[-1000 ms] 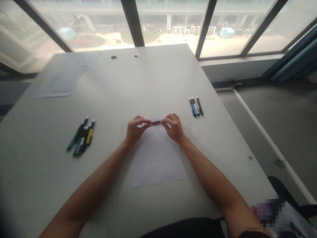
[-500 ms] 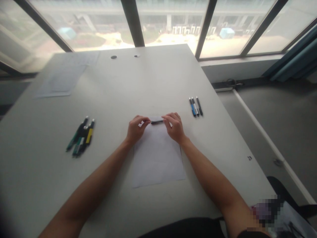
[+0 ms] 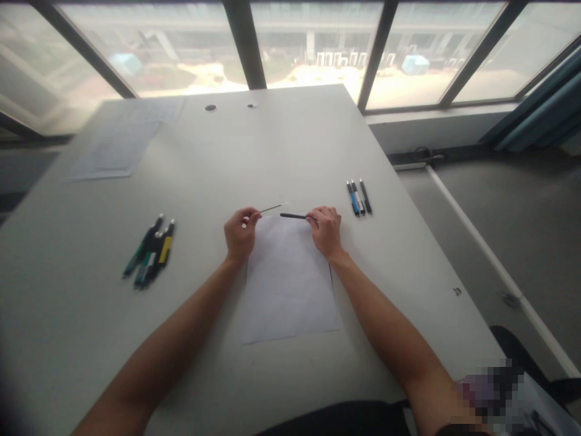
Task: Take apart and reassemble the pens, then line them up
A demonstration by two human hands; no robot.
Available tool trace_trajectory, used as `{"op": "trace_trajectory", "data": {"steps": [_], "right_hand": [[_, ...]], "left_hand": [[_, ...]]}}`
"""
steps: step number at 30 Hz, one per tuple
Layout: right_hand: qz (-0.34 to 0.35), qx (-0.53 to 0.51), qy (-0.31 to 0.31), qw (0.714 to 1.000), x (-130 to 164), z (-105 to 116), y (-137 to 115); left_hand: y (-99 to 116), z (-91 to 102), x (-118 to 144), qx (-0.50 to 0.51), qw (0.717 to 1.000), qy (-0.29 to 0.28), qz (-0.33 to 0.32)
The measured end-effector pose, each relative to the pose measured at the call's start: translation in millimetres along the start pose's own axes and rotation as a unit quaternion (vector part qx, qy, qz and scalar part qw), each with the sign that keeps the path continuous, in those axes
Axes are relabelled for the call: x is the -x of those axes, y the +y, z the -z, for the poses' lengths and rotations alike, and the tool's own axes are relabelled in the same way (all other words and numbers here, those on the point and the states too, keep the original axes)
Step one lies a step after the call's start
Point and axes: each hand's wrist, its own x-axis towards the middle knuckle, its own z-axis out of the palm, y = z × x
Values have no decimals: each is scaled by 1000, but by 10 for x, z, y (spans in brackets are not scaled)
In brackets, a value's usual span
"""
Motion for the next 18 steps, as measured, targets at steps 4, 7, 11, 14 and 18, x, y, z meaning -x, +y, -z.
{"op": "trace_trajectory", "data": {"steps": [4, 7, 11, 14, 18], "right_hand": [[-8, -64, 60, 996, -22, 27, 24], [0, -87, 88, 992, -27, 34, 32], [5, -106, 103, 989, -26, 37, 32], [14, -105, 104, 989, -20, 45, 28], [32, -79, 99, 991, -12, 67, 25]], "left_hand": [[-10, 10, -7, 8, 999, 26, 23], [-14, 9, -5, 0, 1000, 20, 12], [-3, 3, 12, -13, 1000, 16, -20], [17, 4, 22, -23, 999, 13, -45], [41, 22, 21, -33, 997, 18, -72]]}}
